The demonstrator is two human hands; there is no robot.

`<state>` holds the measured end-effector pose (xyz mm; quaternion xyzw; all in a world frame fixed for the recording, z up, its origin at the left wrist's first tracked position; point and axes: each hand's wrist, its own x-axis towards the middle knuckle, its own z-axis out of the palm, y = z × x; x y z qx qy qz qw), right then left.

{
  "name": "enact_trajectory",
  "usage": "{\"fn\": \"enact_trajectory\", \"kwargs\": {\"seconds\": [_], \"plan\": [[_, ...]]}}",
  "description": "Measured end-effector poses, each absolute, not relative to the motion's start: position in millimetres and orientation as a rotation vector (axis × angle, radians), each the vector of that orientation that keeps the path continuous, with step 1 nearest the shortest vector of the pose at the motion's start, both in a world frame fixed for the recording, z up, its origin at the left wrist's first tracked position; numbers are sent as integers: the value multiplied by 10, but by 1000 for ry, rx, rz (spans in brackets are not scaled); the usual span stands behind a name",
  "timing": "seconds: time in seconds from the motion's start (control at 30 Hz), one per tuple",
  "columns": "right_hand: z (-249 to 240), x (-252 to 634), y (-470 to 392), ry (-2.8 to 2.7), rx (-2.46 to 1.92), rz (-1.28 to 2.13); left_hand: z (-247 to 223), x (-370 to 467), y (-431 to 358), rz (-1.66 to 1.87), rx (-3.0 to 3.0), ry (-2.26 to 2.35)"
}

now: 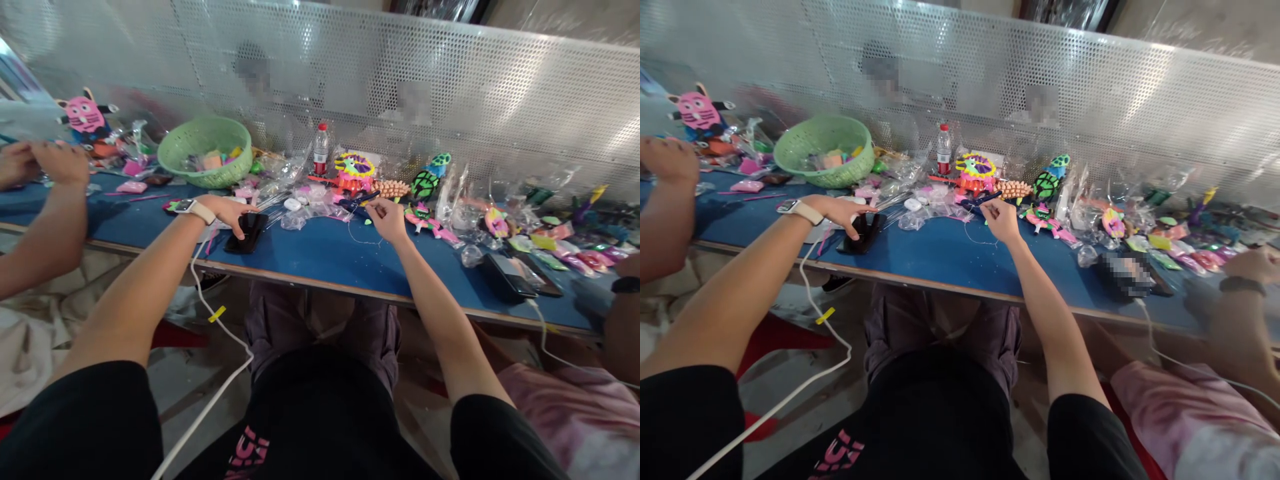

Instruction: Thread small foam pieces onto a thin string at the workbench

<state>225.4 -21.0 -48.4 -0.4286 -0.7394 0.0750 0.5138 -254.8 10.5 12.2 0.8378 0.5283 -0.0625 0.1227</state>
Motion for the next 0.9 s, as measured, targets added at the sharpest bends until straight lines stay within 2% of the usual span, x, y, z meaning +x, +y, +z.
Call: {"fn": "enact_trajectory", "kwargs": {"seconds": [0.2, 0.43, 0.57, 0.73, 0.83, 0.9], "plan": [[-469, 2239, -225, -1778, -1044, 192, 237, -2388, -11, -347, 2319, 1640], [-444, 2236, -244, -1777, -1042, 194, 323, -2487, 210, -207, 2311, 1668], [-454, 2224, -222, -1725, -1076, 199, 364, -2086, 279, 245, 2496, 1747], [-479, 2249, -132, -1463, -1156, 177, 166, -714, 198, 1010, 2460, 1182], [-472, 2321, -94, -1325, -1149, 149, 9, -65, 160, 1187, 2402, 1081], [-463, 2366, -88, -1303, -1145, 134, -77, 37, 85, 1110, 2471, 1142]]}}
